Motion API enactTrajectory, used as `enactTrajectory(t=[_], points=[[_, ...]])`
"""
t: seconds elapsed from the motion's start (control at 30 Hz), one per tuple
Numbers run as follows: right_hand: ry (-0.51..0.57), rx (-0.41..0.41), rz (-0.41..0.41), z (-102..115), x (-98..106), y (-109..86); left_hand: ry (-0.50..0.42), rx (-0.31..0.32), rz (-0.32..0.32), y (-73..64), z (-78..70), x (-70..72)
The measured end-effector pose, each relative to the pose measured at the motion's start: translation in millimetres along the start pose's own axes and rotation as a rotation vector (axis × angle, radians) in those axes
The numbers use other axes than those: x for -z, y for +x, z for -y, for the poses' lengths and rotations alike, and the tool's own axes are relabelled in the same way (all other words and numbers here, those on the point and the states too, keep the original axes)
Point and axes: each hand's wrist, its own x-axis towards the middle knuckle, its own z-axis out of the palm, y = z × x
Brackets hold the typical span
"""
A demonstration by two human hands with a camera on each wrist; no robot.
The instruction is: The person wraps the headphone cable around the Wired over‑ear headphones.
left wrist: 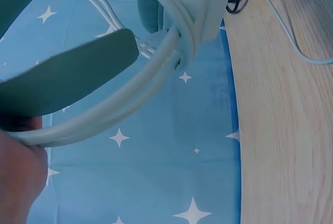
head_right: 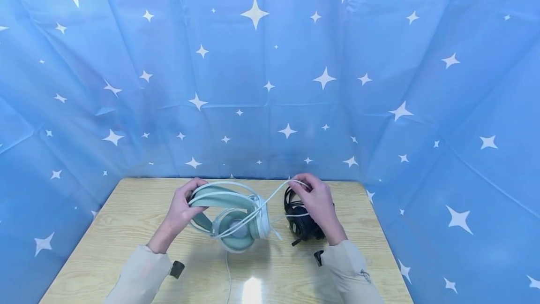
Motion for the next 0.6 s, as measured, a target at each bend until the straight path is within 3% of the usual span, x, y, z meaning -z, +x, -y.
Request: enactTrajectory(t=[0.23,0.43,0.6], points=[[0.002,0.059,0.043,-2,-3,5.2,-0.084,0.012,0.026,0.8,0.0,6.5],[0.018,-0.02,0.04,-1,-11,8.6,-0.182,0.021,0.095,0.8,-0.1,9.5],[0.012,-0.051,0.084,1,-20,9.5,-0.284,-0.018,0.137,0.5,2.3,9.1]])
